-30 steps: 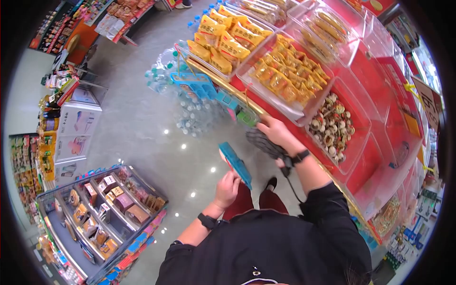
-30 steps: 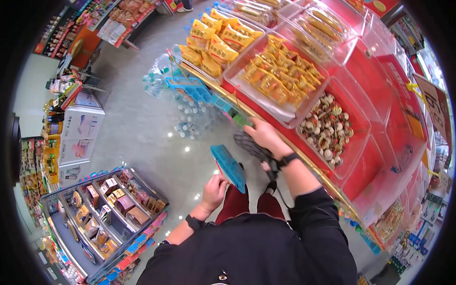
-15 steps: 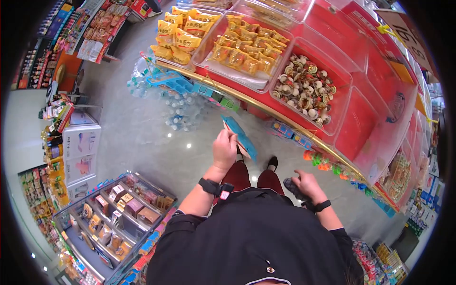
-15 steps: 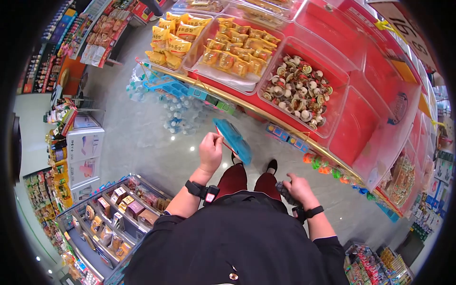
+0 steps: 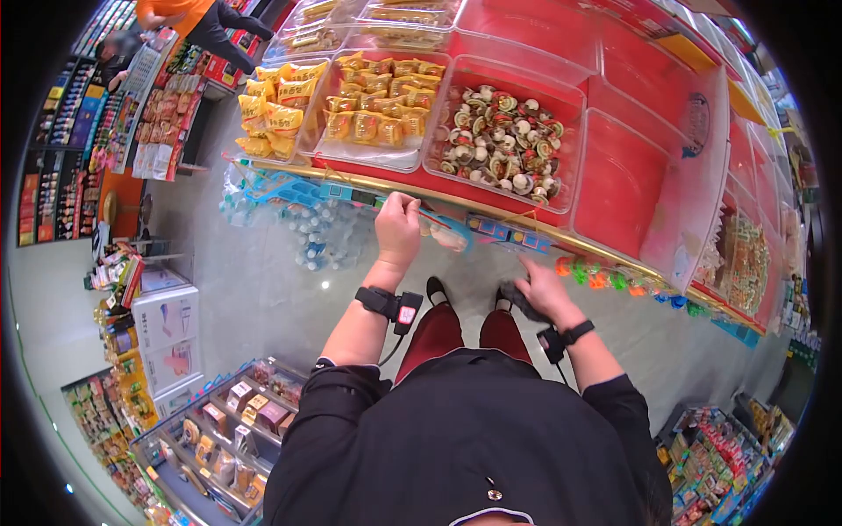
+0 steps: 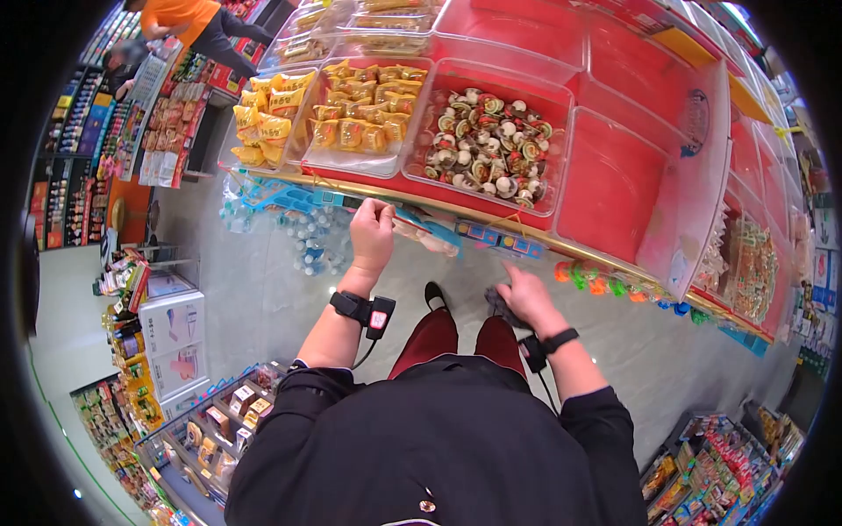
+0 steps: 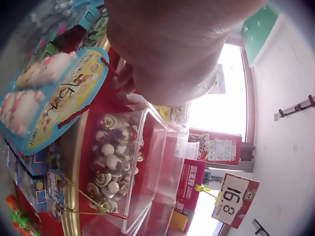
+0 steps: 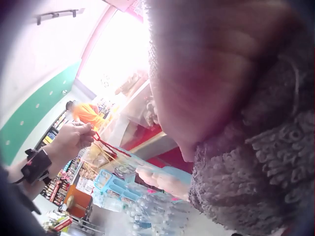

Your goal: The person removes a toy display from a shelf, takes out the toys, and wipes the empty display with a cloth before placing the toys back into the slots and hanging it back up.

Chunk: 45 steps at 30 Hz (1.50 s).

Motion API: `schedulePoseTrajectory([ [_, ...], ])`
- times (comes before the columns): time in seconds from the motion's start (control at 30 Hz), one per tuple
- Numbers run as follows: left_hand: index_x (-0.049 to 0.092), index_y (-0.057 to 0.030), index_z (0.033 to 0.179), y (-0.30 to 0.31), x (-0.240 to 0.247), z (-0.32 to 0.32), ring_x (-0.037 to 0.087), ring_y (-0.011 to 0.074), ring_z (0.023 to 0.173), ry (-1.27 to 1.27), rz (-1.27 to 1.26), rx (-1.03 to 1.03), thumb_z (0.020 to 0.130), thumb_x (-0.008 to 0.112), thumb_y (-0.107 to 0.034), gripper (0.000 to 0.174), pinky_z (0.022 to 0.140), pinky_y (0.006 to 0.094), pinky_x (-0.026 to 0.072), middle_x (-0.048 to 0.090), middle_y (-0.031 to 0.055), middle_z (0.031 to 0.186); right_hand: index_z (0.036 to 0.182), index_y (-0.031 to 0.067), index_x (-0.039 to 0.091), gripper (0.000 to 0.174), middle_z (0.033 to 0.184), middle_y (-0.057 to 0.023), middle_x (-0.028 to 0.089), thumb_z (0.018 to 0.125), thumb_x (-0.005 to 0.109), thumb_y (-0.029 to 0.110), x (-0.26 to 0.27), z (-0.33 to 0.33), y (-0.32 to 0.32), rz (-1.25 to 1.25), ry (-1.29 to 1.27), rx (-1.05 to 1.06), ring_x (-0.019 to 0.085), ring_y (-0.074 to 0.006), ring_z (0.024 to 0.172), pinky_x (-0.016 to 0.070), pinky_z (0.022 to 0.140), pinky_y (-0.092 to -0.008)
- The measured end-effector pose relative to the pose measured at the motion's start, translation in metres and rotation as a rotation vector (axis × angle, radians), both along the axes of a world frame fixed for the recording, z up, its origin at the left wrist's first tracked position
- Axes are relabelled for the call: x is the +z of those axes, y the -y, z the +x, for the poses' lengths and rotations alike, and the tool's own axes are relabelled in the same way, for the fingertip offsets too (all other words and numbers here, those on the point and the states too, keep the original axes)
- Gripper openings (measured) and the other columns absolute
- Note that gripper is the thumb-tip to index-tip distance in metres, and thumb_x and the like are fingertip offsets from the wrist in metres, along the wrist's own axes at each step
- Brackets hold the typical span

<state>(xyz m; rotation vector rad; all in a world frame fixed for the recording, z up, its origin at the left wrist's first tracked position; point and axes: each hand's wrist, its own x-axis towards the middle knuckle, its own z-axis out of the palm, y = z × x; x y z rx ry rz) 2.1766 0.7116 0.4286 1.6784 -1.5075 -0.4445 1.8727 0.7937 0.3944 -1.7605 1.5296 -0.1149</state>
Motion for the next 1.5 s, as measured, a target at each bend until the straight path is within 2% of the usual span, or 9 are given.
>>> schedulePoseTrajectory([
  [0.2, 0.058, 0.0001, 0.083, 0.025, 0.003, -0.006, 0.06, 0.0277, 0.065, 0.002, 0.004, -0.079, 0.088, 0.065, -0.008, 0.011, 0.061, 0.0362, 0.0481, 0.062, 0.0137, 0.073, 0.132, 0.0017, 0.048, 0.058, 0.101, -0.027, 0.066, 0.088, 0.062, 0.036, -0.014, 0.036, 0.075, -0.228, 0.002, -0.15, 0.063, -0.0433, 0.097, 0.05, 0.084, -0.05],
  [0.33, 0.059, -0.0002, 0.084, 0.035, 0.0, -0.01, 0.06, 0.0268, 0.064, 0.022, -0.01, -0.112, 0.088, 0.065, -0.008, 0.011, 0.062, 0.0354, 0.0482, 0.061, 0.0133, 0.072, 0.124, -0.0078, 0.048, 0.062, 0.097, -0.0309, 0.066, 0.088, 0.062, 0.04, -0.006, 0.039, 0.092, -0.061, -0.165, -0.303, 0.064, -0.0449, 0.095, 0.0501, 0.085, -0.0503],
  [0.53, 0.058, -0.0007, 0.084, 0.054, -0.015, -0.018, 0.059, 0.029, 0.067, -0.05, 0.02, -0.086, 0.087, 0.064, -0.007, 0.01, 0.062, 0.0374, 0.0477, 0.059, 0.0133, 0.075, 0.124, -0.0043, 0.048, 0.058, 0.094, -0.031, 0.066, 0.087, 0.062, 0.038, -0.017, 0.008, 0.086, -0.041, -0.169, -0.405, 0.064, -0.046, 0.094, 0.05, 0.084, -0.0508],
  [0.63, 0.057, -0.0008, 0.082, 0.062, -0.024, -0.022, 0.057, 0.0312, 0.071, 0.041, -0.097, -0.043, 0.085, 0.066, -0.007, 0.011, 0.065, 0.0398, 0.0469, 0.057, 0.0137, 0.08, 0.132, 0.0017, 0.046, 0.061, 0.099, -0.0306, 0.066, 0.086, 0.063, 0.037, -0.016, 0.005, 0.074, -0.044, -0.116, -0.358, 0.064, -0.0458, 0.097, 0.0496, 0.085, -0.0508],
  [0.87, 0.055, -0.0003, 0.078, 0.065, -0.036, -0.032, 0.054, 0.0341, 0.077, 0.115, -0.068, -0.042, 0.082, 0.067, -0.005, 0.014, 0.068, 0.0419, 0.0453, 0.054, 0.0144, 0.084, 0.129, 0.0009, 0.05, 0.057, 0.073, -0.0195, 0.064, 0.083, 0.067, 0.029, -0.025, -0.011, 0.02, -0.123, 0.171, -0.329, 0.064, -0.0383, 0.071, 0.0483, 0.064, -0.0461],
  [1.23, 0.06, -0.0022, 0.089, 0.053, -0.03, -0.051, 0.058, 0.0334, 0.082, 0.271, -0.144, 0.0, 0.086, 0.064, -0.007, 0.007, 0.071, 0.0421, 0.0497, 0.056, 0.0147, 0.097, 0.12, 0.0019, 0.059, 0.049, 0.079, -0.0193, 0.067, 0.083, 0.068, 0.031, -0.037, -0.084, -0.074, 0.067, 0.014, -0.318, 0.065, -0.0384, 0.081, 0.0503, 0.071, -0.0469],
  [1.33, 0.058, -0.003, 0.099, 0.015, -0.019, -0.057, 0.059, 0.0283, 0.073, 0.081, -0.003, 0.017, 0.086, 0.063, -0.005, 0.014, 0.066, 0.0366, 0.0512, 0.054, 0.0143, 0.096, 0.12, 0.0019, 0.059, 0.049, 0.081, -0.0198, 0.068, 0.084, 0.067, 0.033, -0.039, -0.107, -0.095, 0.134, -0.008, -0.348, 0.065, -0.0383, 0.082, 0.051, 0.073, -0.0458],
  [1.47, 0.06, -0.0047, 0.097, -0.068, -0.072, -0.034, 0.061, 0.04, 0.083, 0.262, 0.261, -0.239, 0.088, 0.061, -0.018, 0.016, 0.072, 0.0471, 0.051, 0.061, 0.0197, 0.095, 0.115, 0.0024, 0.063, 0.044, 0.089, -0.0217, 0.069, 0.086, 0.063, 0.036, -0.071, -0.164, -0.136, 0.22, -0.104, -0.46, 0.066, -0.038, 0.087, 0.0518, 0.078, -0.0442],
  [1.5, 0.062, -0.0033, 0.094, -0.087, -0.08, -0.029, 0.06, 0.0434, 0.087, 0.332, 0.546, -0.331, 0.088, 0.059, -0.024, 0.021, 0.076, 0.0508, 0.0497, 0.063, 0.0228, 0.093, 0.111, 0.0024, 0.066, 0.043, 0.092, -0.0226, 0.069, 0.087, 0.061, 0.037, -0.08, -0.172, -0.151, 0.228, -0.143, -0.518, 0.066, -0.0379, 0.09, 0.0517, 0.081, -0.0442],
])
